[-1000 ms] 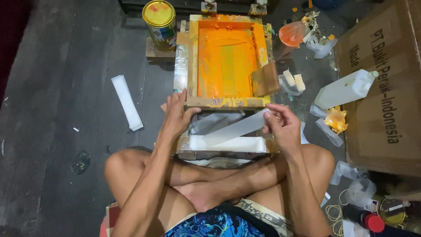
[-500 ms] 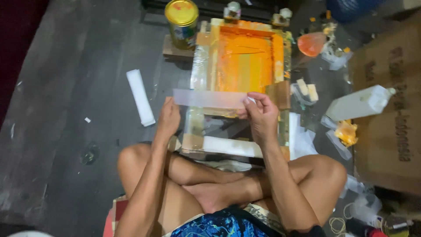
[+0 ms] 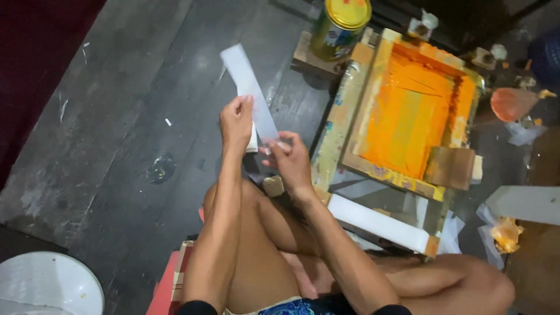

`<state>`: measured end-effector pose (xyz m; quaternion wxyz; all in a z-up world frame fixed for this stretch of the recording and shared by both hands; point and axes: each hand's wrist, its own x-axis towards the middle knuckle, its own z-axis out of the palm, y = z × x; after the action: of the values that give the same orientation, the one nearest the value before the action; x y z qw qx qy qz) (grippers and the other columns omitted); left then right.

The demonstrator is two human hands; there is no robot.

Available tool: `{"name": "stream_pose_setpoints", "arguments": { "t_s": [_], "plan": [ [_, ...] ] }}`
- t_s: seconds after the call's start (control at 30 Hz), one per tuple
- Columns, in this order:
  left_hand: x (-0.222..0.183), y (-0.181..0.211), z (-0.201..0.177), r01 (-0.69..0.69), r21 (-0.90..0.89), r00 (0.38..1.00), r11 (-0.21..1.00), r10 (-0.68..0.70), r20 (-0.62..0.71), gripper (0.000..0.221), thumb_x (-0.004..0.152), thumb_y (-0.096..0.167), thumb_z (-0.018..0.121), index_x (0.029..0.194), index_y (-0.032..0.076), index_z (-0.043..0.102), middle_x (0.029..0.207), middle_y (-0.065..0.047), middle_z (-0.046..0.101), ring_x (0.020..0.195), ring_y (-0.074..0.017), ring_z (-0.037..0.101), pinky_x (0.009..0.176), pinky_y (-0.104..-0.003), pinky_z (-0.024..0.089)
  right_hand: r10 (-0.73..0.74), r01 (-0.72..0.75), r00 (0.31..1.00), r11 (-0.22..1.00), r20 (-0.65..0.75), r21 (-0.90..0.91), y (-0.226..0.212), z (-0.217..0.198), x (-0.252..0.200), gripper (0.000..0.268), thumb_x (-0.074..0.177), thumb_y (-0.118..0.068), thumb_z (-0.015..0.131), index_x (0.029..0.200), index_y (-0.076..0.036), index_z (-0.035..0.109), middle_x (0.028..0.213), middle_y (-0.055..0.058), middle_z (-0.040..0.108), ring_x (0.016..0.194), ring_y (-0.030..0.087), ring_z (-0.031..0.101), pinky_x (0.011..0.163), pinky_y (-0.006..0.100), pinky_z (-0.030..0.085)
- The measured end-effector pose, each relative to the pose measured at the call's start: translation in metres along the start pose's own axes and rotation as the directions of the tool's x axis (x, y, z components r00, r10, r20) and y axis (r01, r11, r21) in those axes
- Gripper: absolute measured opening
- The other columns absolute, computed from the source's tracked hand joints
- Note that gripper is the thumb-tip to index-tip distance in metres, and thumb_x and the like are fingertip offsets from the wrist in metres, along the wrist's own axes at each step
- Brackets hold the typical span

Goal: Manual screen printing of orange ink onto white strips using a squeegee.

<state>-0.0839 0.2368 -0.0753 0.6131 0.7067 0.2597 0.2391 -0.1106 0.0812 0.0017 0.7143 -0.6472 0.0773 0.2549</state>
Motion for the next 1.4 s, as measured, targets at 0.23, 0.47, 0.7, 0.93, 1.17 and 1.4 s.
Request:
{"name": "stream_pose_setpoints", "arguments": {
  "t_s": [0.23,0.47,0.7,0.93,1.17,1.4],
  "plan": [
    [0.027,-0.066,0.011,0.013,0.113,1.0,0.994,-0.01,-0.022,0.021,0.098,0.036,0.07,0.095,0.018,0.081,0.076,-0.009,0.073,0.073,-0.0237,0.07,0.068,-0.034,0.053,-0.008,0.031,0.997,0.953,0.078,-0.3,0.057,-0.007,0.089,0.041,0.087,-0.017,0.08,0.124,-0.006,0.067,0.098,0.012,0.079,0.083,0.016,0.076,0.064,0.027,0.064],
    [0.054,-0.124,0.019,0.199,0.256,0.979,0.946,-0.179,-0.102,0.028,0.096,0.037,0.066,0.105,0.014,0.079,0.092,-0.011,0.076,0.098,-0.0315,0.072,0.085,-0.043,0.056,0.107,-0.111,0.994,0.945,-0.03,-0.308,0.079,0.008,0.15,0.023,0.086,-0.015,0.078,0.107,-0.008,0.072,0.076,0.002,0.075,0.058,0.008,0.063,0.045,0.018,0.049],
    [0.051,-0.13,0.006,0.379,0.362,0.924,0.852,-0.372,-0.093,0.029,0.097,0.033,0.058,0.104,0.012,0.077,0.088,-0.005,0.076,0.101,-0.0292,0.07,0.09,-0.041,0.056,0.127,-0.145,0.989,0.875,-0.071,-0.462,0.103,0.003,0.16,0.03,0.081,-0.017,0.084,0.105,-0.003,0.072,0.078,0.007,0.073,0.057,0.013,0.066,0.046,0.023,0.056],
    [0.048,-0.12,0.001,0.376,0.376,0.918,0.847,-0.395,-0.029,0.029,0.096,0.029,0.06,0.106,0.009,0.077,0.089,-0.011,0.076,0.101,-0.0341,0.071,0.086,-0.044,0.055,-0.075,0.005,0.996,0.587,-0.048,-0.809,0.115,-0.005,0.169,0.024,0.075,-0.025,0.087,0.095,-0.013,0.08,0.078,0.009,0.075,0.082,0.03,0.076,0.068,0.04,0.06],
    [0.044,-0.095,-0.005,0.379,0.37,0.908,0.848,-0.417,0.025,0.03,0.096,0.025,0.056,0.109,0.006,0.075,0.098,-0.016,0.076,0.104,-0.0405,0.07,0.086,-0.049,0.055,-0.024,-0.005,0.999,0.529,-0.021,-0.848,0.098,0.006,0.155,0.019,0.082,-0.025,0.08,0.096,-0.013,0.08,0.088,0.012,0.077,0.091,0.035,0.076,0.074,0.046,0.059],
    [0.047,-0.112,-0.001,0.39,0.375,0.899,0.841,-0.436,0.043,0.032,0.095,0.03,0.056,0.112,0.01,0.075,0.102,-0.013,0.077,0.106,-0.0376,0.071,0.087,-0.048,0.055,0.021,-0.03,1.0,0.546,-0.022,-0.837,0.09,0.01,0.151,0.019,0.084,-0.024,0.077,0.099,-0.012,0.079,0.089,0.011,0.077,0.087,0.031,0.076,0.072,0.042,0.059]
  ]
}}
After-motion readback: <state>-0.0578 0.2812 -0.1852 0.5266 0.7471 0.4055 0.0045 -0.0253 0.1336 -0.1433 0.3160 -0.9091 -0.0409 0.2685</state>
